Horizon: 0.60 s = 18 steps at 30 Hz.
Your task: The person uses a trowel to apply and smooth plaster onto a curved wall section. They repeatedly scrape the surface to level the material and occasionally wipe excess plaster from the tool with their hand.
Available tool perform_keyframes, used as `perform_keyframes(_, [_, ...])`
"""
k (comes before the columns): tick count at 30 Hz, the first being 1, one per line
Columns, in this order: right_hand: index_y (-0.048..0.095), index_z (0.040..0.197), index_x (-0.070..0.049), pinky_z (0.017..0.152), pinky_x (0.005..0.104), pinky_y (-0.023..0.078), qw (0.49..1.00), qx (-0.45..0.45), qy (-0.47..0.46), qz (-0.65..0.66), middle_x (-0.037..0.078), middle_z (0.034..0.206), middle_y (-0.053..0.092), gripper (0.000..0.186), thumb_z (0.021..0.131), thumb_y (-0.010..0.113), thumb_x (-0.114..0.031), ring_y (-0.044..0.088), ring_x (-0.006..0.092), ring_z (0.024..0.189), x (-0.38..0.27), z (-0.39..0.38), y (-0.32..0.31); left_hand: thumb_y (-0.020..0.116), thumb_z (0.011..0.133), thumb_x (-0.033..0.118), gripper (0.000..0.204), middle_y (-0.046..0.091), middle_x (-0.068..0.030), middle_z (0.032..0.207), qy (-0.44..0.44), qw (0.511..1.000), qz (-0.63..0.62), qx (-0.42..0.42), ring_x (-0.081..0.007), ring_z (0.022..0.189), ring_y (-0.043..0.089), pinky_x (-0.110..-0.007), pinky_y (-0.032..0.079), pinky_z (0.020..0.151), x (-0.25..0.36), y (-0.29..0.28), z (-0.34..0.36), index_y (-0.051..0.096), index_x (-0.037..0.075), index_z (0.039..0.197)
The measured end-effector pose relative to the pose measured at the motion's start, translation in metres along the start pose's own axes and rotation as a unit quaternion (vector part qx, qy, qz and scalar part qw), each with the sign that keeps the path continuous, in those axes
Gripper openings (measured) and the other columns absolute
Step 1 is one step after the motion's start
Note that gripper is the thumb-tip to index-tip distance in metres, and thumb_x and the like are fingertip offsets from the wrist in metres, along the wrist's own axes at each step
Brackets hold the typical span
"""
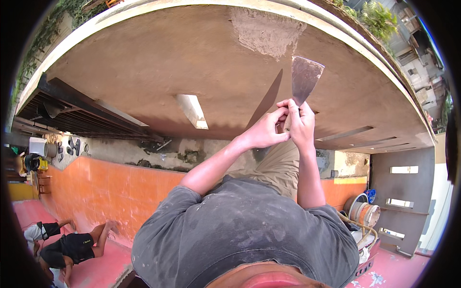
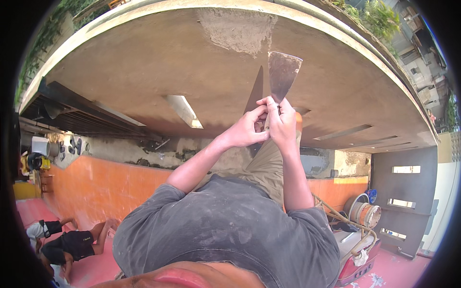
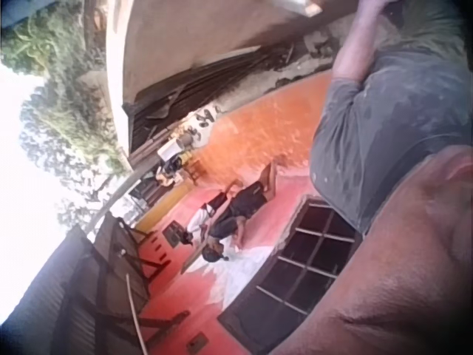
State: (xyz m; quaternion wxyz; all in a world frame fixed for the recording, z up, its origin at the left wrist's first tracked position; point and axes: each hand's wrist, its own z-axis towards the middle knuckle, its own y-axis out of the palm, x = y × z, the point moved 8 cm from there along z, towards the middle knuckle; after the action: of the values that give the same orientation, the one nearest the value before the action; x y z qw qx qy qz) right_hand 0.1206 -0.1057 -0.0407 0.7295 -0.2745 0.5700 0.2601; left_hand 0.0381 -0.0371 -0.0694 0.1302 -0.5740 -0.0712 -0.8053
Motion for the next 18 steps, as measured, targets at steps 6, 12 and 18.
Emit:
perform_keyframes(6, [0.062,0.113,0.001,0.05,0.0231,0.045,0.996,-0.06,0.049,0.038,0.004,0.067,0.059,0.027,0.111,0.045,-0.019,0.054,0.009,0.053,-0.015,-0.006,-0.017,0.061,0.103,0.021,0.022,0.069,-0.004,0.09,-0.056,0.995,-0.071,0.037,-0.0101,0.082,0.067,-0.027,0.055,0.076,-0.025,-0.014,0.001,0.065,0.0,0.105])
perform_keyframes(12, [0.058,0.11,0.0,0.048,0.0285,0.051,0.968,-0.205,0.136,0.057,0.003,0.063,0.054,0.022,0.108,0.049,-0.02,0.054,0.0119,0.047,0.001,0.002,0.011,0.05,0.108,0.032,0.039,0.072,-0.0134,0.092,-0.084,0.927,-0.358,0.074,-0.0127,0.059,0.066,-0.027,0.056,0.055,-0.001,-0.003,0.033,0.065,-0.004,0.115])
perform_keyframes(18, [0.045,0.138,-0.001,0.042,0.0254,0.044,0.898,-0.162,0.174,0.372,0.006,0.078,0.055,0.039,0.105,0.053,-0.018,0.049,0.0106,0.048,0.011,-0.023,0.014,0.044,0.109,0.043,0.059,0.074,-0.0165,0.099,-0.062,0.95,-0.288,0.108,-0.0155,0.047,0.062,-0.027,0.055,0.051,-0.004,-0.012,0.052,0.069,-0.009,0.098])
